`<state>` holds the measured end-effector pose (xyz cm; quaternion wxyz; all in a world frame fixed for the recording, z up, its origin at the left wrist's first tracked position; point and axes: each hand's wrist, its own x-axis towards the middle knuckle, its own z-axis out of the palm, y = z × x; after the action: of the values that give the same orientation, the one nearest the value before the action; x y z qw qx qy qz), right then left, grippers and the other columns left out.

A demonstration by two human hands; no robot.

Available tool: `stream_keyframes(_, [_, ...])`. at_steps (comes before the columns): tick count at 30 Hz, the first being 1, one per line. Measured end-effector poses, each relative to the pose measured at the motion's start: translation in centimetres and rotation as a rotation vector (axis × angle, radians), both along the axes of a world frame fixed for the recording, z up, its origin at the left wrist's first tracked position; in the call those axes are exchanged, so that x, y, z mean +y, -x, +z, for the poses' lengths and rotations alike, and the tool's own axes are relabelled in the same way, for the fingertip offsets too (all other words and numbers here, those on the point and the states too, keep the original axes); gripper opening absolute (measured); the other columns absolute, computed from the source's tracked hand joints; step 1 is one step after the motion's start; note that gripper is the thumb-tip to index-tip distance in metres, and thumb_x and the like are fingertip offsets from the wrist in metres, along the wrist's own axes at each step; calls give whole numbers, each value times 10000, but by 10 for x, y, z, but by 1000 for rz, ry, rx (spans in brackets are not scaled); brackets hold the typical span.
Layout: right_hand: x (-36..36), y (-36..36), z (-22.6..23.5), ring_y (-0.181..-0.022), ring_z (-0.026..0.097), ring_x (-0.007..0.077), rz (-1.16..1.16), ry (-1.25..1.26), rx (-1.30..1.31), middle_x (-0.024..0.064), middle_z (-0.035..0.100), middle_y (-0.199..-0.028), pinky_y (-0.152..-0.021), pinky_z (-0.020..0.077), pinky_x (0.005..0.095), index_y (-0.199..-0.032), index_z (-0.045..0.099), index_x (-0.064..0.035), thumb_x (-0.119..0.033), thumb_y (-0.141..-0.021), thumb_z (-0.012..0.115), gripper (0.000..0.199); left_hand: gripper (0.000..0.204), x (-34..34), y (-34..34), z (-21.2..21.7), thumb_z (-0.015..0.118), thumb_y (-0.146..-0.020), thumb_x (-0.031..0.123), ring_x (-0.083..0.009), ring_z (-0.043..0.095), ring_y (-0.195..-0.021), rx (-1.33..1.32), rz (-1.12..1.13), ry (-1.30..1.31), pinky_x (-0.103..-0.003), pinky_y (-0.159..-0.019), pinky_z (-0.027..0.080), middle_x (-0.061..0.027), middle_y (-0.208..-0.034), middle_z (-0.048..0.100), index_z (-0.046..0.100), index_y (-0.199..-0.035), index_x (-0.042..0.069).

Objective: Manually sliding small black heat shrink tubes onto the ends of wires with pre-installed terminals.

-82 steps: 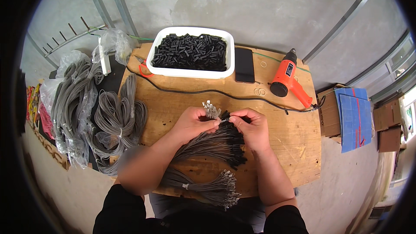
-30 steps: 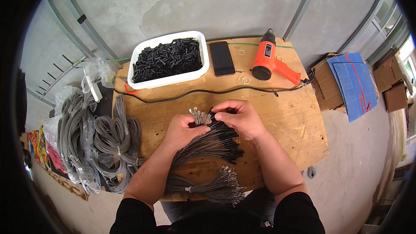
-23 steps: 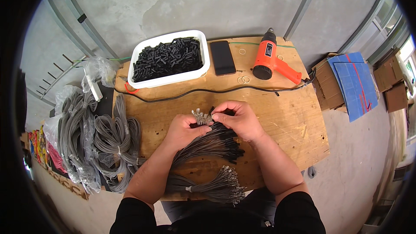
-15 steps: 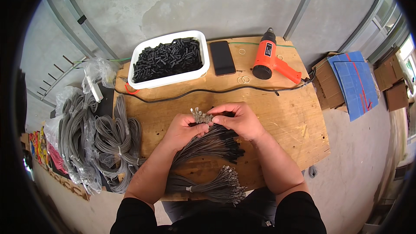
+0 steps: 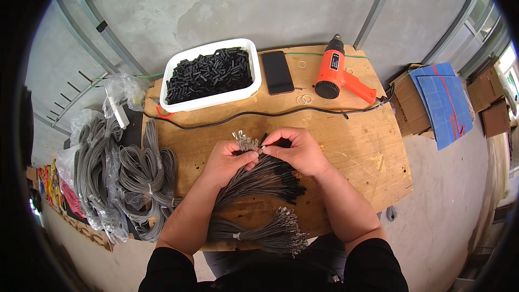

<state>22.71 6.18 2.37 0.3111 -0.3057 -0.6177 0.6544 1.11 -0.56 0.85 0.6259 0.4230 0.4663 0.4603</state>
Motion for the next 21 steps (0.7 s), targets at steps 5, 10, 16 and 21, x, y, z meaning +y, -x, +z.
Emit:
stream_keyframes(5, [-3,5,0,-843,619,57,-50,-6,-18,18,717,-911,-775,520,231,-1011,727,9,-25,-905,728,111,107,1,-1,-6,724,-912,43,-101,626,-701,-36,-21,-20,-241,-652,524,-60,-822,692,714,-990,-30])
stream_keyframes(10, [-5,5,-2,-808,608,41,-66,-63,-51,-2,711,-885,-736,512,217,-988,726,2,-39,-904,735,94,93,1,-1,-6,722,-908,32,-109,646,-708,10,-1,0,-243,-648,538,-65,-828,694,703,-972,-33])
stream_keyframes(16, [-5,4,3,-738,539,8,-72,-119,-65,-43,650,-800,-641,457,198,-894,689,-11,-43,-912,721,50,126,1,-2,-4,725,-901,28,-121,673,-736,-11,36,0,-245,-657,560,-67,-835,694,692,-1010,-28])
stream_keyframes(21, [-5,4,0,-716,518,3,-75,-66,-61,-52,628,-773,-616,437,197,-875,681,-18,-54,-918,718,67,113,1,-3,-4,721,-904,31,-102,645,-705,33,14,-19,-236,-639,541,-59,-825,690,690,-996,-27])
